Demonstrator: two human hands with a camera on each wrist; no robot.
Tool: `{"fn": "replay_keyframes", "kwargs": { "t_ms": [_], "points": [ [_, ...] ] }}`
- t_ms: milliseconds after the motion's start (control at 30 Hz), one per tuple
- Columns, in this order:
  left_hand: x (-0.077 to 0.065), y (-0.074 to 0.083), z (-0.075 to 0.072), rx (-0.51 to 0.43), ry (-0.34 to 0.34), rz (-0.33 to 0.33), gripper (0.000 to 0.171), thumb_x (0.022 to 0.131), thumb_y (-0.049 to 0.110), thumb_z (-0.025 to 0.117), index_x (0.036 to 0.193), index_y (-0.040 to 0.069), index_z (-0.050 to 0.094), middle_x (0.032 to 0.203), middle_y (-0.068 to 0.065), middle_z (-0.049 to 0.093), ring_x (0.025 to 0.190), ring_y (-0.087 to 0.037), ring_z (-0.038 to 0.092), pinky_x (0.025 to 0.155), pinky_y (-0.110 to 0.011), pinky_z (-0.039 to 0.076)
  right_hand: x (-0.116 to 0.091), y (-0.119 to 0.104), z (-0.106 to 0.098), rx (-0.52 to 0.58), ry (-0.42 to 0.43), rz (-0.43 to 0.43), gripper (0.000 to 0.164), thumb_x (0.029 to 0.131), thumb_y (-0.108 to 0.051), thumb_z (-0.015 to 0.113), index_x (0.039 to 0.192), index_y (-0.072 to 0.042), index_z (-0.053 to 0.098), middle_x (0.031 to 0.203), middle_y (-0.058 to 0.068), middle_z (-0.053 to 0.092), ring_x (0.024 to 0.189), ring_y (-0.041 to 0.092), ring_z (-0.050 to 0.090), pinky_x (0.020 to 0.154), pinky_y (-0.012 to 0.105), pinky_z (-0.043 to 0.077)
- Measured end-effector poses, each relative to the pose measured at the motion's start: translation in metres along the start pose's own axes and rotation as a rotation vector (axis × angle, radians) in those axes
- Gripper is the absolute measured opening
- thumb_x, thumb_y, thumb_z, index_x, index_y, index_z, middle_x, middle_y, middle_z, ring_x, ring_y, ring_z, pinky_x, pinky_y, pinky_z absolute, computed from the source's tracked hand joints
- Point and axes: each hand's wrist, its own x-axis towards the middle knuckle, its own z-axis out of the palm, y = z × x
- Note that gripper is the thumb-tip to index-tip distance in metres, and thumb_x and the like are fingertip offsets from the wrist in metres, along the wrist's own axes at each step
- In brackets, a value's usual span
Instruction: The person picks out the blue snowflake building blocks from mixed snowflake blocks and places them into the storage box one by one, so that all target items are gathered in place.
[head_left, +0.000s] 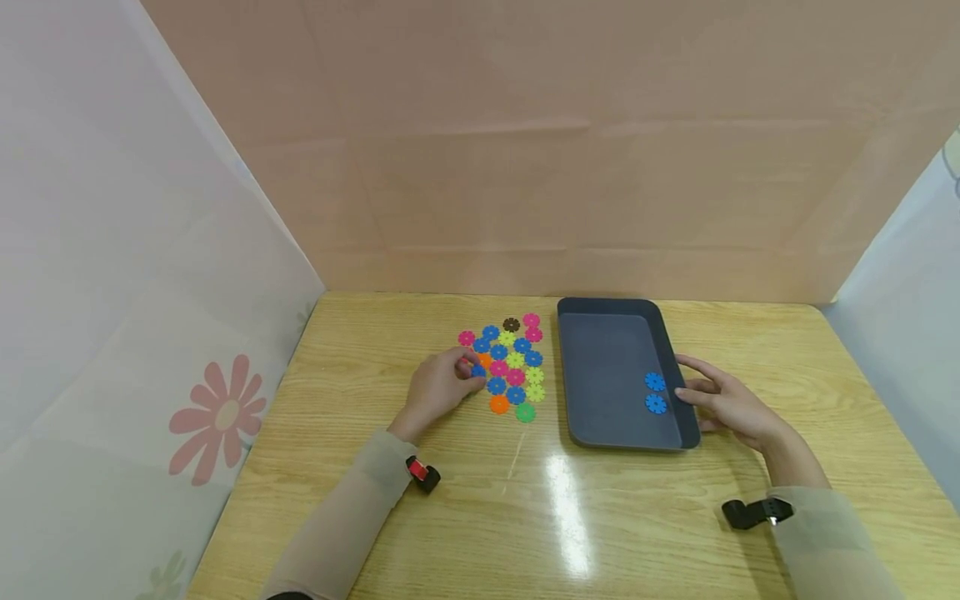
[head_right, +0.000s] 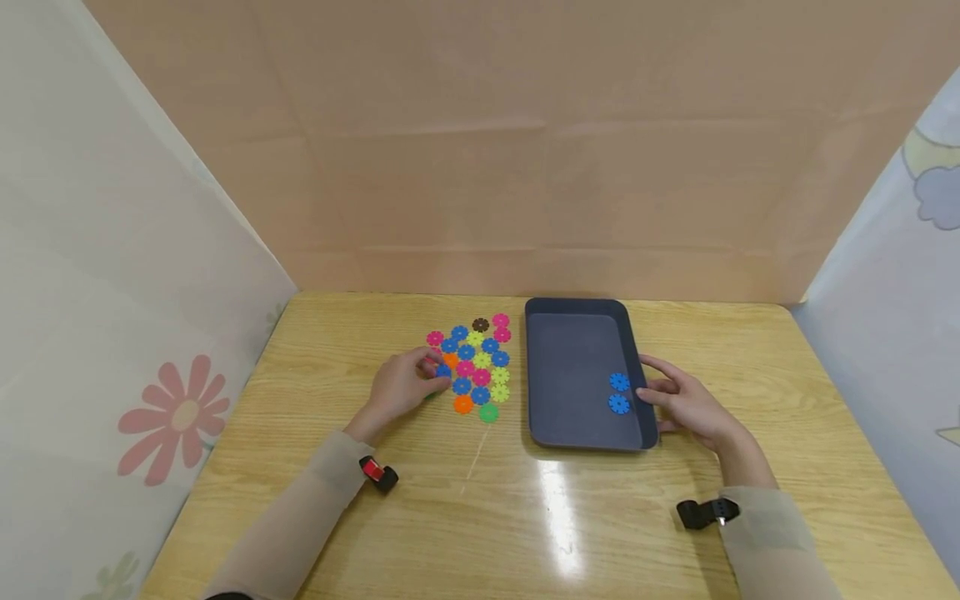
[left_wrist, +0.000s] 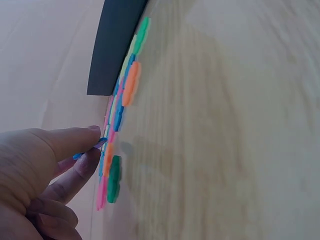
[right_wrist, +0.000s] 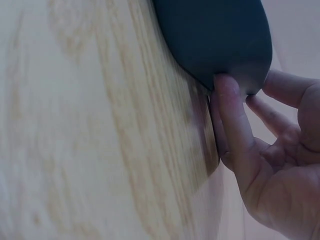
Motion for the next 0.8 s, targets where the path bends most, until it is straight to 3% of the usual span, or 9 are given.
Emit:
{"fn": "replay_keyframes", "kwargs": {
  "t_ms": [400, 600, 800],
  "points": [
    [0.007, 0.016, 0.002, -0.091, 0.015, 0.041, 0.027, 0.088, 0.032, 0.086, 0.109, 0.021, 0.073, 0.087, 0.012, 0.069, 0.077, -0.011, 0.064, 0.072, -0.037, 0.051, -0.002, -0.001, 0.003, 0.008, 0.000, -0.002, 0.075, 0.109, -0.023, 0.058, 0.168, -0.015, 0.012, 0.143, 0.037, 0.042, 0.098, 0.035, 0.073, 0.075, 0.050, 0.061],
    [0.012, 0.032, 0.006, -0.126, -0.018, 0.066, 0.027, 0.090, 0.032, 0.085, 0.111, 0.019, 0.073, 0.089, 0.011, 0.069, 0.079, -0.011, 0.064, 0.071, -0.036, 0.051, -0.001, -0.001, 0.004, 0.008, 0.004, 0.002, 0.075, 0.108, -0.023, 0.059, 0.168, -0.015, 0.013, 0.140, 0.036, 0.044, 0.097, 0.035, 0.073, 0.075, 0.049, 0.062],
    [0.020, 0.053, 0.015, -0.142, -0.061, 0.086, 0.035, 0.090, 0.032, 0.084, 0.119, 0.014, 0.073, 0.090, 0.010, 0.070, 0.068, -0.006, 0.065, 0.062, -0.031, 0.052, -0.001, -0.001, 0.006, 0.016, 0.004, -0.001, 0.076, 0.108, -0.023, 0.059, 0.168, -0.014, 0.013, 0.141, 0.038, 0.042, 0.099, 0.034, 0.073, 0.077, 0.050, 0.061]
  ]
}}
